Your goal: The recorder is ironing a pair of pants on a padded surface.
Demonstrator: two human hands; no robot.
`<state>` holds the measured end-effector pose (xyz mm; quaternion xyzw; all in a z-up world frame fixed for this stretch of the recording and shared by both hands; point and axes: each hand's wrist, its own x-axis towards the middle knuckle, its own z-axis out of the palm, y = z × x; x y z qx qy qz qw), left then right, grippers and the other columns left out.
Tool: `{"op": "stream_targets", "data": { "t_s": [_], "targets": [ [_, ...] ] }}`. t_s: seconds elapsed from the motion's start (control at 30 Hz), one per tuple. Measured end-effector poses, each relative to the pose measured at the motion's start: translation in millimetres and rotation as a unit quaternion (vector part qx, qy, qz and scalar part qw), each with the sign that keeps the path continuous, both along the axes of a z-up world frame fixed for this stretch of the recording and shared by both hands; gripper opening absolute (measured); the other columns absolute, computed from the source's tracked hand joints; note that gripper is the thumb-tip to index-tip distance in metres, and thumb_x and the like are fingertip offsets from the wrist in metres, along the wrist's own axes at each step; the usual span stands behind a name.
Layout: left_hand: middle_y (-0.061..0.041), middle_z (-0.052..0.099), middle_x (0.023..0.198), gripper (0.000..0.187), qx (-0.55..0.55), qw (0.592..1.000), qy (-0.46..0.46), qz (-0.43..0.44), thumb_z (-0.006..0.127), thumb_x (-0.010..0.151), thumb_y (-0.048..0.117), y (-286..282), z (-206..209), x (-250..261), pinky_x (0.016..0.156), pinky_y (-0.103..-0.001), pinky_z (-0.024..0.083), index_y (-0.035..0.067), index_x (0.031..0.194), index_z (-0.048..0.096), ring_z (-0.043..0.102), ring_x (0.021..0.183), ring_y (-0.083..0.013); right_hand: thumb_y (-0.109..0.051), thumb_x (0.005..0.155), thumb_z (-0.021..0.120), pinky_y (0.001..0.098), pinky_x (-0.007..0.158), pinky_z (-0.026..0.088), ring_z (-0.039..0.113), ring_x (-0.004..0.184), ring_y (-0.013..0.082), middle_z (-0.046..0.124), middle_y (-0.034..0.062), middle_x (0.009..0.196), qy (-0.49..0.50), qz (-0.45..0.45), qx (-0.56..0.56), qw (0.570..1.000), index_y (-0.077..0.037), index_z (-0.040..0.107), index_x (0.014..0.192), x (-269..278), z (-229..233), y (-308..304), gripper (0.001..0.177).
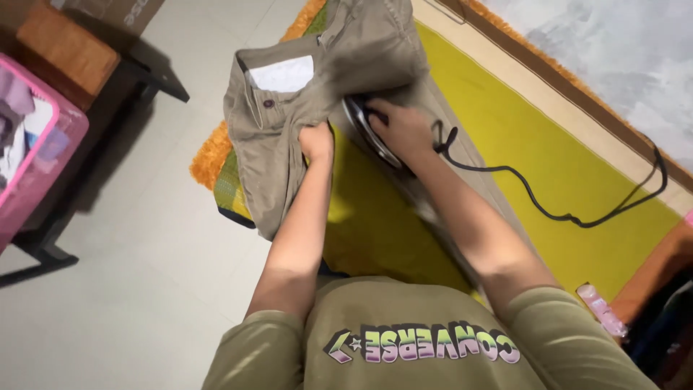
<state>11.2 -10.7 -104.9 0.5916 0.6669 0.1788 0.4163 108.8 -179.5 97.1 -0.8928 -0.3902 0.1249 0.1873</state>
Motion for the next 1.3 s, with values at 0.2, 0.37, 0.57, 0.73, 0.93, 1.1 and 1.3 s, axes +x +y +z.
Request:
{"op": "stream_targets", "data": {
  "t_s": [0.2,0.37,0.57,0.73,0.93,1.1,1.3],
  "targets": [
    [-0.031,0.073,0.104,0.042,0.004,1.000,-0.006,-0.012,0.067,0.081,0.031,5.2,-25.8,-4.6,0.089,-0.051,0.055,-0.004,0.101,0.075,0.070,0.104,-0.0464,-0.044,0.089,0.065,0.0520,0.075,0.056,0.072,0.084,0.0383,0.075,0.0121,0.097,0.062,0.013,-0.091,0.994,-0.037,0.072,0.124,-18.6,39.8,-59.0,0.037],
    [-0.024,0.074,0.089,0.043,-0.051,0.970,0.010,-0.239,0.069,0.088,0.040,-8.2,144.9,-41.1,0.077,-0.048,0.055,0.001,0.104,0.074,0.072,0.088,-0.0406,-0.045,0.092,0.065,0.0519,0.077,0.057,0.072,0.086,0.0381,0.075,0.0146,0.096,0.034,0.039,-0.028,0.998,-0.035,0.072,0.125,-9.4,24.8,-2.2,0.035],
    [-0.011,0.074,0.073,0.037,-0.083,0.892,0.004,-0.445,0.069,0.095,0.037,32.7,272.2,-29.4,0.069,-0.042,0.058,0.000,0.094,0.075,0.077,0.072,-0.0264,-0.045,0.092,0.064,0.0525,0.077,0.057,0.072,0.084,0.0376,0.076,0.0149,0.094,0.035,0.046,-0.073,0.996,-0.037,0.070,0.126,-11.4,29.4,-14.4,0.036],
    [-0.013,0.079,0.108,0.023,0.203,0.901,-0.029,-0.383,0.070,0.094,0.027,87.9,203.9,71.3,0.091,-0.044,0.058,0.013,0.112,0.074,0.074,0.105,-0.0304,-0.046,0.090,0.063,0.0525,0.076,0.056,0.072,0.088,0.0359,0.076,0.0115,0.098,0.042,-0.007,-0.102,0.994,-0.040,0.070,0.125,-13.8,30.0,11.8,0.037],
    [-0.037,0.016,0.159,0.131,0.075,0.860,0.107,-0.494,0.096,0.063,0.060,83.2,199.3,123.3,0.096,-0.063,0.041,0.023,0.159,0.016,0.024,0.138,-0.0559,-0.044,0.091,0.063,0.0513,0.075,0.057,0.071,0.090,0.0364,0.076,0.0123,0.101,0.053,-0.013,-0.065,0.996,-0.035,0.068,0.129,-13.1,40.7,15.0,0.039],
    [-0.022,0.071,0.123,0.098,0.134,0.875,-0.008,-0.466,0.090,0.075,0.042,147.5,132.4,116.9,0.097,-0.048,0.054,0.015,0.153,0.038,0.067,0.116,-0.0394,-0.043,0.085,0.065,0.0476,0.074,0.057,0.073,0.089,0.0333,0.077,0.0094,0.103,0.070,-0.011,-0.041,0.997,-0.036,0.072,0.122,-15.7,47.3,-9.3,0.039],
    [-0.021,0.072,0.115,0.076,0.169,0.919,-0.041,-0.354,0.091,0.077,0.038,168.9,168.6,95.3,0.091,-0.049,0.053,0.011,0.135,0.049,0.067,0.109,-0.0414,-0.044,0.094,0.061,0.0493,0.075,0.056,0.071,0.087,0.0339,0.075,0.0084,0.095,0.047,0.021,-0.057,0.997,-0.036,0.067,0.130,-3.8,27.7,43.8,0.037]
  ]
}}
